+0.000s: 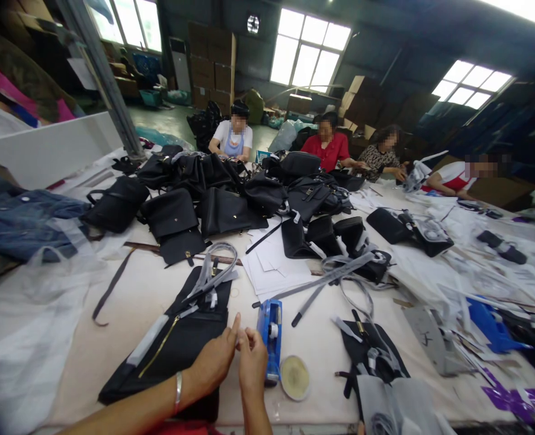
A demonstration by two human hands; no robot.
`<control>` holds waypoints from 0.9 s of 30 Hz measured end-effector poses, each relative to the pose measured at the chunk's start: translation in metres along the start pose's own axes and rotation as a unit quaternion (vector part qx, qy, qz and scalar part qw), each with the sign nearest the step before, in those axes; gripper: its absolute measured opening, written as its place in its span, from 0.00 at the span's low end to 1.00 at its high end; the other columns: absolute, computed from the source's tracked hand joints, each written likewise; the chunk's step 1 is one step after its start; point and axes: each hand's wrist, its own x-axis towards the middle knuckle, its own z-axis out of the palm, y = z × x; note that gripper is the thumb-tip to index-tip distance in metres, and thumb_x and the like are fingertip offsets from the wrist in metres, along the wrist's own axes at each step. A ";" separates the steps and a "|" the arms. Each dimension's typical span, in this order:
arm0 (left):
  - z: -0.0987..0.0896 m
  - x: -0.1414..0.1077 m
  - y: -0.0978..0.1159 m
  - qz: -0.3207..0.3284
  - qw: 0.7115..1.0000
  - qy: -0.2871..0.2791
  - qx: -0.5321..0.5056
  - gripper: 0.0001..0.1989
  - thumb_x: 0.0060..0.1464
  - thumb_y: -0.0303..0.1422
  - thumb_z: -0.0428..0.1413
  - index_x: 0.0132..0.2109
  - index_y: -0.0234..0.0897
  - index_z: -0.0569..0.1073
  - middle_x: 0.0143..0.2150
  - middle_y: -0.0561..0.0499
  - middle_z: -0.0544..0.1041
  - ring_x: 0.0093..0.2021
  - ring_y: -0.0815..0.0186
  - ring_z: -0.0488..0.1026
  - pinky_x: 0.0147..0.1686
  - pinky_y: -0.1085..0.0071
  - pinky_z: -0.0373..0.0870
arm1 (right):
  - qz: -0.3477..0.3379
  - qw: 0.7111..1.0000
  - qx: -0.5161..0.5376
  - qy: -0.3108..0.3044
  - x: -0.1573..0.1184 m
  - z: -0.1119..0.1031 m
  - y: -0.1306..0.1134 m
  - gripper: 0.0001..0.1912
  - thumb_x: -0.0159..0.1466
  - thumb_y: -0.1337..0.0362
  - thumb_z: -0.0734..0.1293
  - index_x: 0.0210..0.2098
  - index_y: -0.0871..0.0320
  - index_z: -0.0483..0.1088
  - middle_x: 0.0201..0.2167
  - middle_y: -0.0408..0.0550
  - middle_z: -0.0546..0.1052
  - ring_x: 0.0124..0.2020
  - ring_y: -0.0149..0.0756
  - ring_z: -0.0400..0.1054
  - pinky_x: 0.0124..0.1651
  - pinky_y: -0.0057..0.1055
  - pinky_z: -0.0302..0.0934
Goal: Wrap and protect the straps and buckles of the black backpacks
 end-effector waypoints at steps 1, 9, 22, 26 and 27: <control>0.000 -0.001 0.001 -0.009 1.000 0.001 0.000 0.41 0.51 0.15 0.40 0.69 0.32 0.34 0.49 0.34 0.70 0.37 0.54 0.74 0.35 0.63 0.69 | -0.007 1.000 -0.016 0.005 0.000 -0.001 0.001 0.18 0.56 0.50 0.68 0.32 0.60 0.72 0.27 0.47 0.75 0.29 0.38 0.69 0.34 0.31 0.64; -0.005 0.000 -0.008 -0.031 0.913 -0.008 -0.407 0.33 0.57 0.44 0.49 0.63 0.29 0.57 0.48 0.37 0.74 0.42 0.57 0.74 0.44 0.63 0.68 | -0.011 1.000 0.017 -0.013 0.006 -0.003 0.017 0.16 0.58 0.51 0.65 0.32 0.60 0.70 0.26 0.44 0.73 0.28 0.34 0.67 0.32 0.29 0.61; -0.014 -0.003 -0.023 -0.110 0.825 -0.034 -0.553 0.16 0.49 0.46 0.56 0.31 0.36 0.64 0.22 0.57 0.68 0.19 0.72 0.64 0.21 0.75 0.61 | -0.044 0.949 -0.281 0.138 -0.012 -0.082 0.015 0.14 0.62 0.53 0.59 0.36 0.55 0.70 0.36 0.48 0.76 0.38 0.42 0.69 0.41 0.34 0.58; -0.016 -0.004 -0.021 -0.101 0.818 -0.052 -0.563 0.16 0.49 0.45 0.56 0.32 0.36 0.65 0.22 0.57 0.68 0.19 0.72 0.63 0.21 0.75 0.60 | 0.006 0.953 -0.289 0.084 -0.011 -0.109 0.040 0.16 0.59 0.50 0.60 0.29 0.56 0.69 0.29 0.48 0.75 0.34 0.41 0.69 0.38 0.32 0.58; -0.015 -0.005 -0.021 -0.099 0.818 -0.056 -0.564 0.15 0.49 0.44 0.56 0.32 0.36 0.65 0.22 0.57 0.68 0.19 0.72 0.63 0.21 0.75 0.60 | 0.008 0.957 -0.282 0.068 -0.011 -0.109 0.045 0.17 0.59 0.49 0.60 0.26 0.56 0.69 0.26 0.47 0.74 0.32 0.40 0.69 0.36 0.32 0.59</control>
